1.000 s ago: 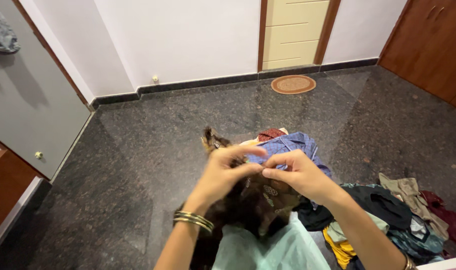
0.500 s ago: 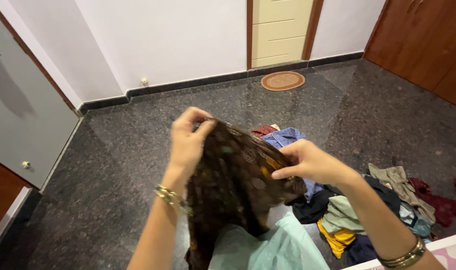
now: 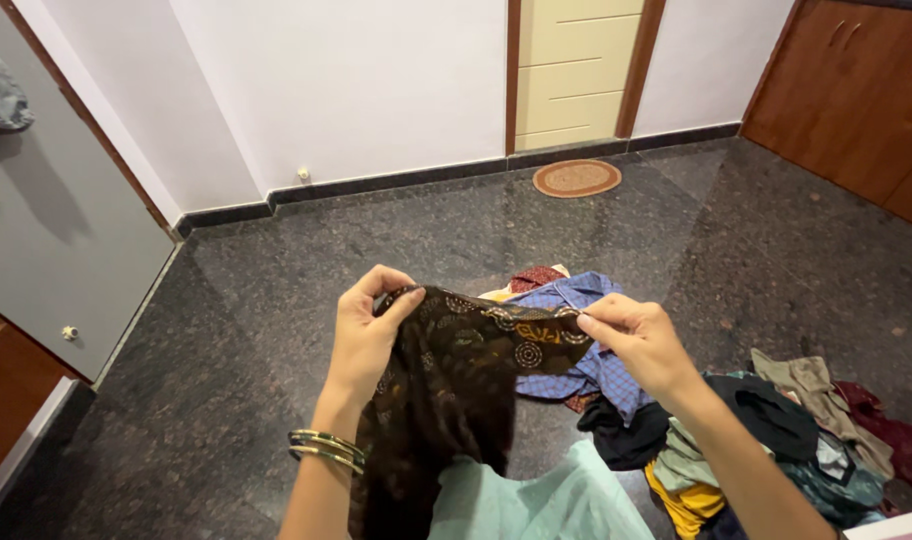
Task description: The person folds a dark blue patterned garment and a brown patterned garment by hand. They smooth and align the fabric, fold it into a compact rectangle, and place it on a nearby surface. The process is repeated for each item.
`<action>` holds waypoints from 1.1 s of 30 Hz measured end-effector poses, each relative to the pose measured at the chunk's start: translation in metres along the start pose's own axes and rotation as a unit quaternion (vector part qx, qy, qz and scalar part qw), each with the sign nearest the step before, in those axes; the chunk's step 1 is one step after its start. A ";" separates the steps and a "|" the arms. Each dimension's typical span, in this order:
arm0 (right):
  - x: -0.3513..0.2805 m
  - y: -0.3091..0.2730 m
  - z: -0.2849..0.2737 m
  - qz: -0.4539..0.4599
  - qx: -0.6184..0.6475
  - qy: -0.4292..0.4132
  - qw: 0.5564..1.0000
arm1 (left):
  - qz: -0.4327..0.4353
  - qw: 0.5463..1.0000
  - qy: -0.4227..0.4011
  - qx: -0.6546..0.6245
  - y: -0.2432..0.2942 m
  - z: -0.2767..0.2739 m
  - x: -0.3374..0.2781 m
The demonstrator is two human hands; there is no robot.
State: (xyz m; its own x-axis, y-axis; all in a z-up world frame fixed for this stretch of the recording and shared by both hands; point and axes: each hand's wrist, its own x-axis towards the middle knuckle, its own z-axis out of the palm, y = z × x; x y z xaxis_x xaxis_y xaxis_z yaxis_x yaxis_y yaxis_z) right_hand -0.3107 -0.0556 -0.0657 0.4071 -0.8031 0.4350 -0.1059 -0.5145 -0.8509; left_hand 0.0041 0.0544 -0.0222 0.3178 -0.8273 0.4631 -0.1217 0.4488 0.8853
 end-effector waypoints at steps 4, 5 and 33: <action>-0.002 -0.005 0.002 -0.019 -0.154 0.093 0.984 | 0.002 1.000 -0.013 0.014 -0.006 -0.003 -0.004; -0.003 -0.009 0.003 -0.022 -0.187 0.109 0.976 | -0.003 1.000 -0.023 0.021 -0.007 -0.003 -0.004; -0.014 -0.055 -0.021 -0.285 -0.165 -0.092 0.940 | 0.046 0.992 0.029 0.117 -0.022 -0.015 0.022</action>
State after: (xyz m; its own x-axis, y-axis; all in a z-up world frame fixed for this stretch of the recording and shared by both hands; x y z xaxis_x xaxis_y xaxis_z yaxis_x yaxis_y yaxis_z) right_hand -0.3292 -0.0225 -0.0185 0.6300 -0.3187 0.7082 -0.0863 -0.9350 -0.3440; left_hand 0.0283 0.0313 -0.0316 0.3485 -0.7619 0.5459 -0.3648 0.4262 0.8278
